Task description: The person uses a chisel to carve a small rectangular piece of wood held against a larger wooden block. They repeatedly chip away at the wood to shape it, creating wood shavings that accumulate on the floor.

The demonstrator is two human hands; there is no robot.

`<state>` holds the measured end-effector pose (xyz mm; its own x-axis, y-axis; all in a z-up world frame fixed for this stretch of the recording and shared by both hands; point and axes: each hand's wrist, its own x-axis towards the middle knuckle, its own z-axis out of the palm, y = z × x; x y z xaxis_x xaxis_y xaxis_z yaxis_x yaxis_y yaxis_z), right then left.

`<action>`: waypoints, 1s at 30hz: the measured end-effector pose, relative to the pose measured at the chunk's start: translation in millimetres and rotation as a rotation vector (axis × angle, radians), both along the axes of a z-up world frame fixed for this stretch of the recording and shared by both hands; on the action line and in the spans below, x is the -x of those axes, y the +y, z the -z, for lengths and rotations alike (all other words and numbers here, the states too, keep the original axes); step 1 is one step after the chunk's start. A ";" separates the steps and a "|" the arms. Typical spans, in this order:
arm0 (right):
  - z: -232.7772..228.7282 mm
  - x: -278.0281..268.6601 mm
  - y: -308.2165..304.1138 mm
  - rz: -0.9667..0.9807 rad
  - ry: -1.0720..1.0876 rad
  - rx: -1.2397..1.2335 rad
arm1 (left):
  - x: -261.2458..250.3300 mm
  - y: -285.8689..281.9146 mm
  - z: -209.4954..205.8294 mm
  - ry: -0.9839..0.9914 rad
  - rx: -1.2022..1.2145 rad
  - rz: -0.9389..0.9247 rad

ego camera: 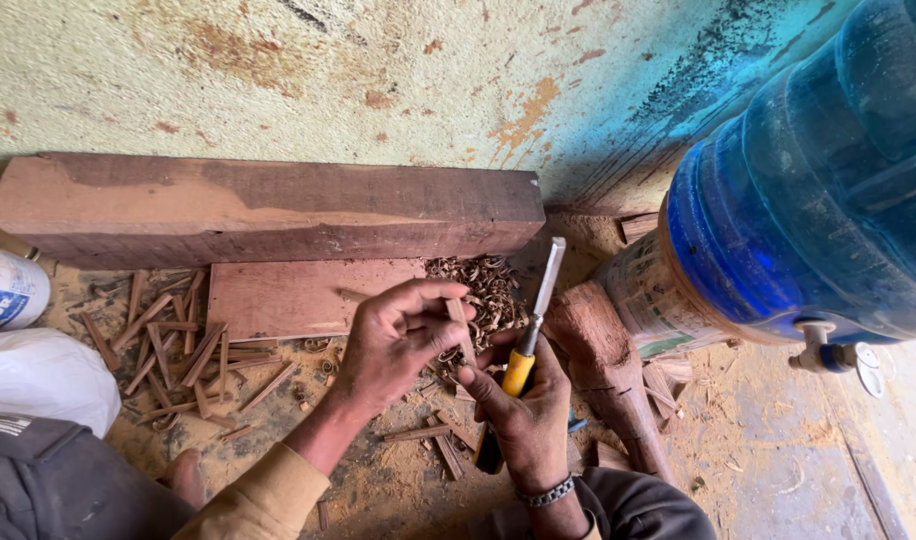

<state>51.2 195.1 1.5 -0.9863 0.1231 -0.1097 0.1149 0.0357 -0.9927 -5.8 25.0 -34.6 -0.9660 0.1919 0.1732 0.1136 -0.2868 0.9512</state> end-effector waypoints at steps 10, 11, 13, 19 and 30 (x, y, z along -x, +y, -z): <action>-2.2 -0.6 5.1 -0.022 -0.061 0.147 | 1.1 -4.8 -6.3 -0.135 -0.120 -0.106; -2.3 -0.7 5.0 -0.025 -0.063 0.152 | 1.0 -5.2 -7.2 -0.150 -0.106 -0.105; -1.6 -0.8 3.7 -0.035 -0.053 0.144 | 1.1 -5.7 -8.3 -0.181 -0.077 -0.104; -0.6 0.1 2.7 -0.046 -0.063 0.149 | 0.7 -5.3 -10.3 -0.125 -0.081 -0.101; 2.1 2.6 2.0 0.096 -0.070 0.059 | 4.2 -8.9 -0.2 -0.067 0.073 -0.058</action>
